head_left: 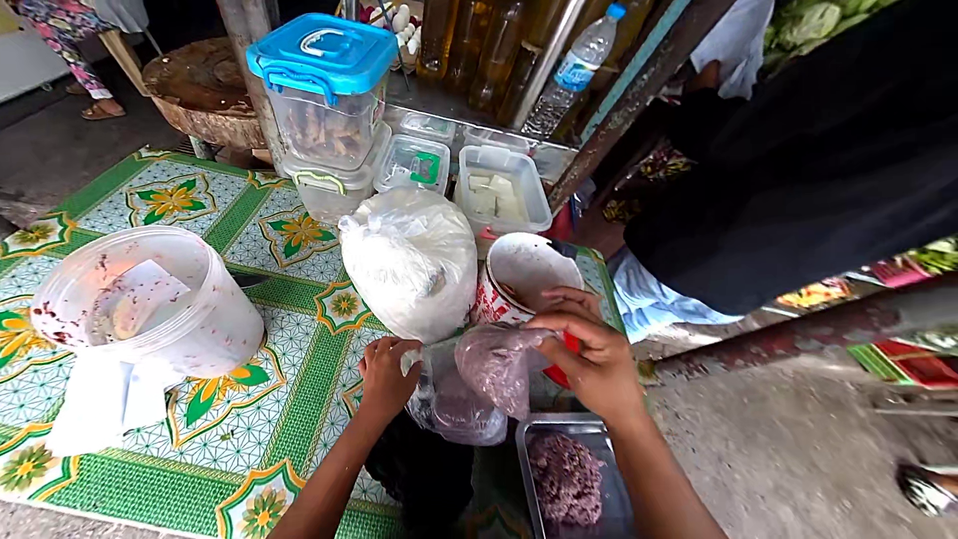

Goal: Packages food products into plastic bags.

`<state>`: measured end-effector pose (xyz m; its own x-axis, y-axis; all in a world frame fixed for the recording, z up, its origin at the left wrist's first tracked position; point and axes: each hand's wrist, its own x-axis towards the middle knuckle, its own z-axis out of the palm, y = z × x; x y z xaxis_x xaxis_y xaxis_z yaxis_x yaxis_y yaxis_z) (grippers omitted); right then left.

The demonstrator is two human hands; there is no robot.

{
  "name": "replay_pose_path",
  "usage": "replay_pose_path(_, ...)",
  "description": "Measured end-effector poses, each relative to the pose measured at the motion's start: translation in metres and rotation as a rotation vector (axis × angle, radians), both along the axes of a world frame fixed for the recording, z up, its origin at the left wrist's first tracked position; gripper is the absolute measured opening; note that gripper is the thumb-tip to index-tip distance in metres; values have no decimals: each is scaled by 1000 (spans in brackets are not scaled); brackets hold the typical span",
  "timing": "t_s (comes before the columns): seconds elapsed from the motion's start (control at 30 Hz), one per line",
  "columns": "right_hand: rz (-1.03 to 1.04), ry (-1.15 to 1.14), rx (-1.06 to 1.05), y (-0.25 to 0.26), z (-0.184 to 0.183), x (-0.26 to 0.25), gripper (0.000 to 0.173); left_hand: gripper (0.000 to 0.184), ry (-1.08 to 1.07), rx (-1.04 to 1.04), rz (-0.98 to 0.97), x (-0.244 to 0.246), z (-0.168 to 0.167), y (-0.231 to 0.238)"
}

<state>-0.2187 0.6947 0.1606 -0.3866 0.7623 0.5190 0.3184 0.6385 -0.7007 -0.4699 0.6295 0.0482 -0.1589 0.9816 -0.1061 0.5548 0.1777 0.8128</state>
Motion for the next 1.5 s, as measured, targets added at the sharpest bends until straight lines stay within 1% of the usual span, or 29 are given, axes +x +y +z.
replay_pose_path(0.07, 4, -11, 2, -3, -6, -3, 13, 34, 22, 197, 62, 1, 1, -15)
replay_pose_path(0.13, 1, -21, -9, -8, -10, -8, 14, 32, 90, 442, 112, 5, -1, -31)
replay_pose_path(0.2, -27, -22, -10, -12, -13, -13, 15, 30, 171, 626, 110, 15, 2, -47)
replay_pose_path(0.27, -62, -13, -7, -18, -13, -18, 15, 30, 241, 747, 93, 26, 6, -59)
replay_pose_path(0.33, -99, -4, -7, -25, -11, -21, 14, 30, 267, 812, 85, 32, 10, -61)
replay_pose_path(0.4, -140, 2, -19, -32, -10, -22, 14, 29, 262, 830, 83, 32, 15, -60)
replay_pose_path(0.53, -175, 16, -29, -41, -13, -23, 15, 26, 237, 772, 67, 30, 22, -61)
replay_pose_path(0.7, -181, 33, -48, -48, -20, -23, 15, 27, 267, 747, 53, 28, 15, -62)
replay_pose_path(0.8, -143, 76, -57, -48, -20, -21, 15, 29, 334, 827, 49, 26, 1, -60)
replay_pose_path(0.93, -89, 154, -110, -47, -15, -22, 13, 24, 409, 966, 89, 30, -10, -50)
replay_pose_path(1.07, -62, 233, -161, -43, -11, -22, 13, 21, 385, 1031, 111, 37, -1, -41)
replay_pose_path(1.2, -75, 314, -286, -40, -6, -19, 11, 18, 313, 1048, 72, 49, 10, -34)
replay_pose_path(1.27, -93, 320, -284, -39, -6, -17, 11, 16, 265, 1026, 62, 53, 10, -33)
replay_pose_path(1.37, -118, 292, -220, -41, -5, -12, 11, 16, 242, 939, 59, 48, -1, -42)
replay_pose_path(1.43, -129, 267, -194, -40, -3, -6, 10, 22, 302, 811, 78, 34, -13, -57)
replay_pose_path(1.5, -147, 247, -174, -39, -2, -2, 10, 35, 333, 595, 119, 13, -24, -80)
